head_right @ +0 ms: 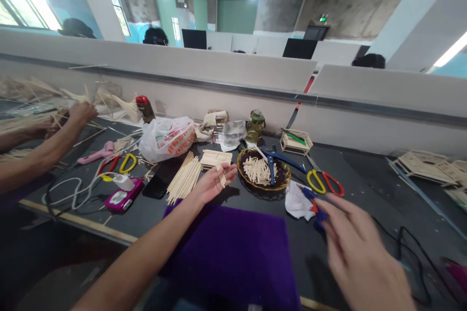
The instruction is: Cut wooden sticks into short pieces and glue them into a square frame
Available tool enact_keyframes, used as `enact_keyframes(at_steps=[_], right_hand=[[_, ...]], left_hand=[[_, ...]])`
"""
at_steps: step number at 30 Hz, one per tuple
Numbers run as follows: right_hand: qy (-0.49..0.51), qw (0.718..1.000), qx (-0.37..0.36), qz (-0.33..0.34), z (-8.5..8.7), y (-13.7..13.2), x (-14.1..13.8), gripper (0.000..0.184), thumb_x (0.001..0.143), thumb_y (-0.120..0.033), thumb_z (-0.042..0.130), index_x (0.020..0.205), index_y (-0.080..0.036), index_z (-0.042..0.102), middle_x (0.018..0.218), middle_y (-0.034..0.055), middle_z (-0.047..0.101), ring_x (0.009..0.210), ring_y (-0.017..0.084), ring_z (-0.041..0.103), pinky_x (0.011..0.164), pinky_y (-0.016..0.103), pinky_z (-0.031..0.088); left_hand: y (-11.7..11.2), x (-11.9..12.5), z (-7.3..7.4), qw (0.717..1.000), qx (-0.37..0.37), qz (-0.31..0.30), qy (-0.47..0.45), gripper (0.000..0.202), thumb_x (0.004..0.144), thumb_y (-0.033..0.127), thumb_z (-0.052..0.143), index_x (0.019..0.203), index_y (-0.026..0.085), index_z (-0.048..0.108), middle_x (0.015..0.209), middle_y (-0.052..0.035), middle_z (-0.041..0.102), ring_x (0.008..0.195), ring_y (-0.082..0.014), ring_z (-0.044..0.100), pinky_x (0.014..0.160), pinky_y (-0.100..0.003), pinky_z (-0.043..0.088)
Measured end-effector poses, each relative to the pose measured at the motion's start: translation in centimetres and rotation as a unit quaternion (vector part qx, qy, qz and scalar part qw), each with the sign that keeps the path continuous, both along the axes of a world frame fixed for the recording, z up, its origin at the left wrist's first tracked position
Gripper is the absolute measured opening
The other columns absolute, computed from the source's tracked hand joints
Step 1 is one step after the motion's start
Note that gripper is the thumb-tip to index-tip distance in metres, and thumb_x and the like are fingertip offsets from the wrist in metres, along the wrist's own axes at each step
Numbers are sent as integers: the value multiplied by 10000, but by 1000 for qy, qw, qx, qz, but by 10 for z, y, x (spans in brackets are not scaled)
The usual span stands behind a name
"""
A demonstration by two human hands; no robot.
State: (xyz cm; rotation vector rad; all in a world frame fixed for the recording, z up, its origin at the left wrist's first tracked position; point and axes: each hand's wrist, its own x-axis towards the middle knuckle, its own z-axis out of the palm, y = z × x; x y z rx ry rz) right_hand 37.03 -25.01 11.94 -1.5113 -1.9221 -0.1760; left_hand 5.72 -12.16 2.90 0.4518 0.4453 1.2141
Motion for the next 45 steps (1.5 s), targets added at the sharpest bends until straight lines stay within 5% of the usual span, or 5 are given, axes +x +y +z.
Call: enact_keyframes(at_steps=[5,9,13,23,45], right_hand=[[214,961,-118,127,26,98,-132,292,889,-435,467,978,-228,653,677,3,650,404,97,525,416,228,417],[490,854,-102,143,-33,163,-194,357,881,-491,463,822,-167,600,563,-32,537,352,63,390,343,197,314],[466,876,-62,105,-95,181,-220,251,880,-390,495,957,-176,603,698,2,599,534,113,561,486,220,466],[294,946,-77,112,-104,180,-206,223,906,-351,455,990,-202,597,771,22,648,689,159,620,650,265,473],[271,937,-140,168,-77,172,-179,231,880,-348,504,868,-193,675,822,45,672,759,173,615,702,282,467]], left_hand=[[19,5,-11,996,68,16,50,204,770,234,698,919,116,622,1170,-155,635,1056,-233,617,938,-354,433],[19,0,-19,991,73,30,112,271,772,305,692,943,107,619,960,-147,692,851,-211,668,814,-334,473],[19,0,-23,982,27,107,154,260,742,324,708,876,116,630,760,-68,671,632,-120,603,648,-237,447],[17,1,-22,959,-47,221,171,261,752,341,665,900,141,588,646,13,579,509,-70,478,535,-201,389],[18,4,-31,982,54,36,177,215,682,263,739,836,120,691,808,-72,674,805,-171,614,809,-278,413]])
